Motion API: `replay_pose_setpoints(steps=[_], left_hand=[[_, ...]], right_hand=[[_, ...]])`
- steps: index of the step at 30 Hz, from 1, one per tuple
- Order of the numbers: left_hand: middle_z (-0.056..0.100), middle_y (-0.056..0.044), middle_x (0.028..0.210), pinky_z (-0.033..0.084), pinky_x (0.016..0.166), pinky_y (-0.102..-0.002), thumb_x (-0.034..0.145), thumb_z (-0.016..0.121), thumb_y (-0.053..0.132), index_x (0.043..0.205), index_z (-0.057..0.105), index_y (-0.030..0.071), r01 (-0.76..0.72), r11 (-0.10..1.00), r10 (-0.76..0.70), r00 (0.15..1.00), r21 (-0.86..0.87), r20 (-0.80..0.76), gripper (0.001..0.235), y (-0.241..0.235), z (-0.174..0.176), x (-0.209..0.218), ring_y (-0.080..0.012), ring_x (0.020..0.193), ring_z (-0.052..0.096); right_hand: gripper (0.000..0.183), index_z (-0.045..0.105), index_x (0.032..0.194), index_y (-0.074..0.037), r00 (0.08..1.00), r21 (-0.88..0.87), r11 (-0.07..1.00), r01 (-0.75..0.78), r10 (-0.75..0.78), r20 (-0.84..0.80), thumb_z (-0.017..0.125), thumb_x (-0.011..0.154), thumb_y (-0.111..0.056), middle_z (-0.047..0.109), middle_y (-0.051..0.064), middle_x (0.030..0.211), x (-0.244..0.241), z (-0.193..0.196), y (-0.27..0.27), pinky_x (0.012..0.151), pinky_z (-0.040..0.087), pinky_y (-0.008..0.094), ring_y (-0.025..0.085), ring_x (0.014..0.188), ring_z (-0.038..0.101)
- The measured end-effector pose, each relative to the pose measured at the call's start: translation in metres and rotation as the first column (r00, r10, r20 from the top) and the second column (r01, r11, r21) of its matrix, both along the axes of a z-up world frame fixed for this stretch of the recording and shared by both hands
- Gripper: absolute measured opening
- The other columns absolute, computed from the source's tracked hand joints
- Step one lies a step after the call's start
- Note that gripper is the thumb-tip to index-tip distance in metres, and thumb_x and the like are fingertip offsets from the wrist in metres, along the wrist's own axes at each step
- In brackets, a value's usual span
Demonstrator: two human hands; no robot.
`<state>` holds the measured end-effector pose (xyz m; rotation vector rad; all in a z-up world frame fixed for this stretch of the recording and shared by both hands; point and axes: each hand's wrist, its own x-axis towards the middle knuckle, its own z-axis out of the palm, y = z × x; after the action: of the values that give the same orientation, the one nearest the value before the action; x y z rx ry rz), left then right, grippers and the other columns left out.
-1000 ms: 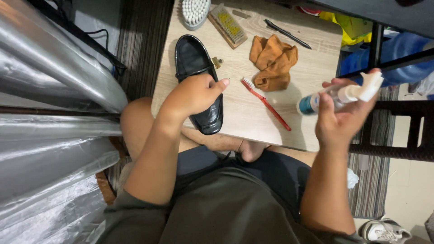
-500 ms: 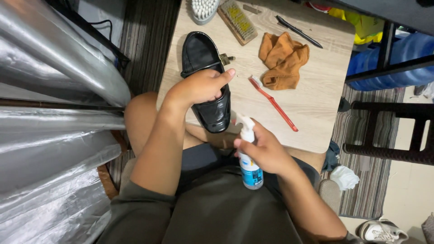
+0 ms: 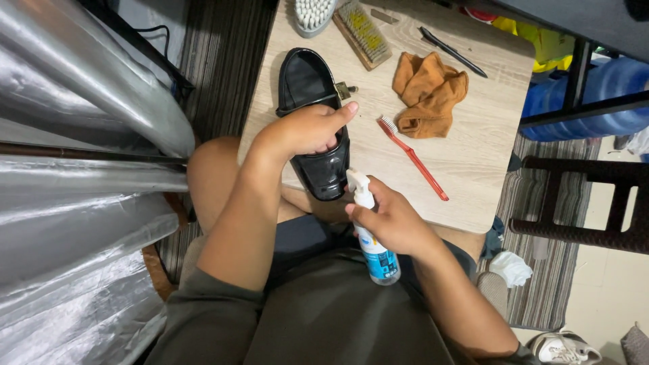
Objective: The person scrubs a black loafer with a red toothbrush, applying cleaning foam from a spray bottle. They focus on the upper leather and the gold buckle area, repeatedly brushing and reapplying foam.
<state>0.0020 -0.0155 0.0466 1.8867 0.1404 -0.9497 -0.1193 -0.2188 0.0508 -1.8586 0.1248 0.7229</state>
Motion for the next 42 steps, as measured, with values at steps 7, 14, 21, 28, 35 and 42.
replay_pose_setpoints(steps=[7,14,21,28,35,42], left_hand=[[0.076,-0.017,0.096,0.063,0.078,-0.037,0.088,0.04,0.071,0.119,0.068,0.007,0.022,1.0,-0.021,1.0,-0.013,0.01,0.077,0.002,0.005,-0.001,-0.0274,0.092,0.077],[0.063,-0.002,0.085,0.042,0.082,-0.031,0.095,0.03,0.072,0.08,0.055,0.012,0.168,0.965,-0.154,0.984,0.203,-0.083,0.066,-0.009,0.062,-0.005,-0.0179,0.079,0.058],[0.062,-0.003,0.08,0.043,0.081,-0.03,0.093,0.027,0.075,0.077,0.057,0.011,0.128,0.972,-0.115,0.99,0.196,-0.079,0.072,-0.014,0.054,-0.005,-0.0176,0.075,0.058],[0.055,-0.003,0.076,0.042,0.078,-0.028,0.094,0.029,0.074,0.076,0.051,0.012,0.066,0.989,-0.056,0.996,0.132,-0.075,0.068,-0.017,0.045,-0.008,-0.0158,0.071,0.052],[0.072,-0.015,0.095,0.056,0.071,-0.032,0.087,0.038,0.075,0.108,0.07,0.002,-0.181,0.982,0.175,0.977,-0.046,-0.122,0.082,-0.014,-0.012,-0.018,-0.0212,0.08,0.069],[0.074,-0.023,0.099,0.06,0.08,-0.049,0.091,0.042,0.077,0.117,0.07,0.0,-0.291,0.938,0.266,0.952,-0.186,-0.15,0.086,-0.011,-0.04,-0.022,-0.0328,0.092,0.077]], right_hand=[[0.037,0.064,0.119,0.001,0.953,-0.114,0.99,0.081,-0.044,0.298,0.073,0.09,-0.02,0.069,0.018,0.077,0.004,0.051,-0.034,0.058,0.055,0.039,0.027,0.065,0.067],[0.051,0.025,0.159,-0.007,0.445,0.159,0.941,0.299,-0.284,0.849,0.054,0.118,-0.016,0.056,0.02,0.115,0.033,0.022,-0.116,0.105,0.059,0.05,0.032,0.113,0.059],[0.074,0.014,0.165,-0.011,0.323,0.288,0.842,0.456,-0.458,0.828,0.063,0.117,-0.039,0.059,0.021,0.126,0.056,-0.044,-0.164,0.116,0.057,0.05,0.032,0.118,0.065],[0.065,0.016,0.161,-0.011,0.346,0.171,0.893,0.417,-0.33,0.878,0.058,0.117,-0.032,0.05,0.03,0.142,0.038,-0.036,-0.152,0.113,0.047,0.045,0.033,0.129,0.054],[0.023,0.055,0.118,0.0,0.249,-0.155,0.77,0.619,-0.006,0.968,0.063,0.097,-0.007,0.051,0.013,0.104,-0.004,-0.041,-0.102,0.085,0.041,0.04,0.03,0.091,0.051],[0.039,0.066,0.131,-0.004,0.433,-0.563,0.718,0.41,0.39,0.813,0.069,0.093,-0.007,0.063,0.017,0.107,0.01,-0.063,-0.072,0.08,0.052,0.045,0.038,0.09,0.062]])
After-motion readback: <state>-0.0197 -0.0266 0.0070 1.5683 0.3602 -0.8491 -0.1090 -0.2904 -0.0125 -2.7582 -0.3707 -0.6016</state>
